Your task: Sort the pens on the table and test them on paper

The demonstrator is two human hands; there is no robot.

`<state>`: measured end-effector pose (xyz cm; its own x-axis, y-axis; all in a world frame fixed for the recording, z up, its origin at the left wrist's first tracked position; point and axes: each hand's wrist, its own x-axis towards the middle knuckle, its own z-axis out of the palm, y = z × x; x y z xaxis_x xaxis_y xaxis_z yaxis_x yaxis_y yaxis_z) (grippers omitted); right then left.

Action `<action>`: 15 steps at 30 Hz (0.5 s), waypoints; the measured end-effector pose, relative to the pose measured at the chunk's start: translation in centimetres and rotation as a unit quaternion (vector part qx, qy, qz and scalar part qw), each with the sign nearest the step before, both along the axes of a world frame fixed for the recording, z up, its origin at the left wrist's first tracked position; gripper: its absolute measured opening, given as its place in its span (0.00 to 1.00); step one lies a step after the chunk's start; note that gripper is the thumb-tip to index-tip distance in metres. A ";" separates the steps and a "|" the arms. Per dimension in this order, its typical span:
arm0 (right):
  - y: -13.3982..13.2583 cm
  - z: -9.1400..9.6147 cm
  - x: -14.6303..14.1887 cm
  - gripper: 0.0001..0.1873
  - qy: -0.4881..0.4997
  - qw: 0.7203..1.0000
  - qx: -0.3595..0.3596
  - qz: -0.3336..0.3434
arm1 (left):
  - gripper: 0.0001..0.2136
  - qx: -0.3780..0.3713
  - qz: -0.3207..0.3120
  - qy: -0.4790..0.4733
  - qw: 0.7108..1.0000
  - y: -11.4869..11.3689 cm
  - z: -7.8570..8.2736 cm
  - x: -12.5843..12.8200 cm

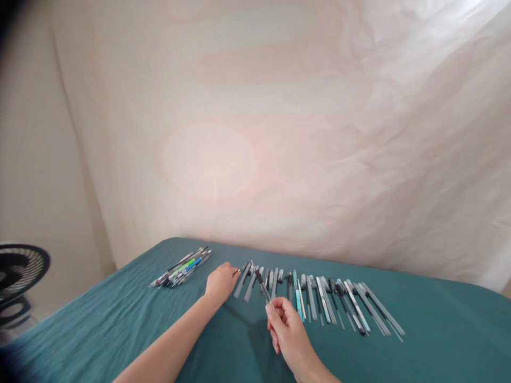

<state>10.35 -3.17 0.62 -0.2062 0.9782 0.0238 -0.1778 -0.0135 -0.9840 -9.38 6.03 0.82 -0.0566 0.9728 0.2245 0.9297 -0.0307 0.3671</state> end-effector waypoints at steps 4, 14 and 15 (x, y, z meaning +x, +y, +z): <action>0.0 -0.1 0.0 0.17 -0.001 1.000 0.003 -0.002 | 0.14 0.000 0.001 0.060 0.998 0.3 -0.1 0.3; 0.1 -0.3 0.1 0.16 -0.012 1.000 0.001 -0.001 | 0.14 -0.001 -0.029 0.097 0.995 -0.1 0.1 0.1; 0.1 -0.3 0.1 0.16 -0.014 1.000 0.001 -0.001 | 0.13 0.001 -0.033 0.096 0.995 -0.1 0.1 0.1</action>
<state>10.44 -3.04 0.34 -0.2051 0.9785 0.0196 -0.1507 -0.0118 -0.9885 -9.28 5.90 0.91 0.0513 0.9726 0.2268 0.9787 -0.0941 0.1824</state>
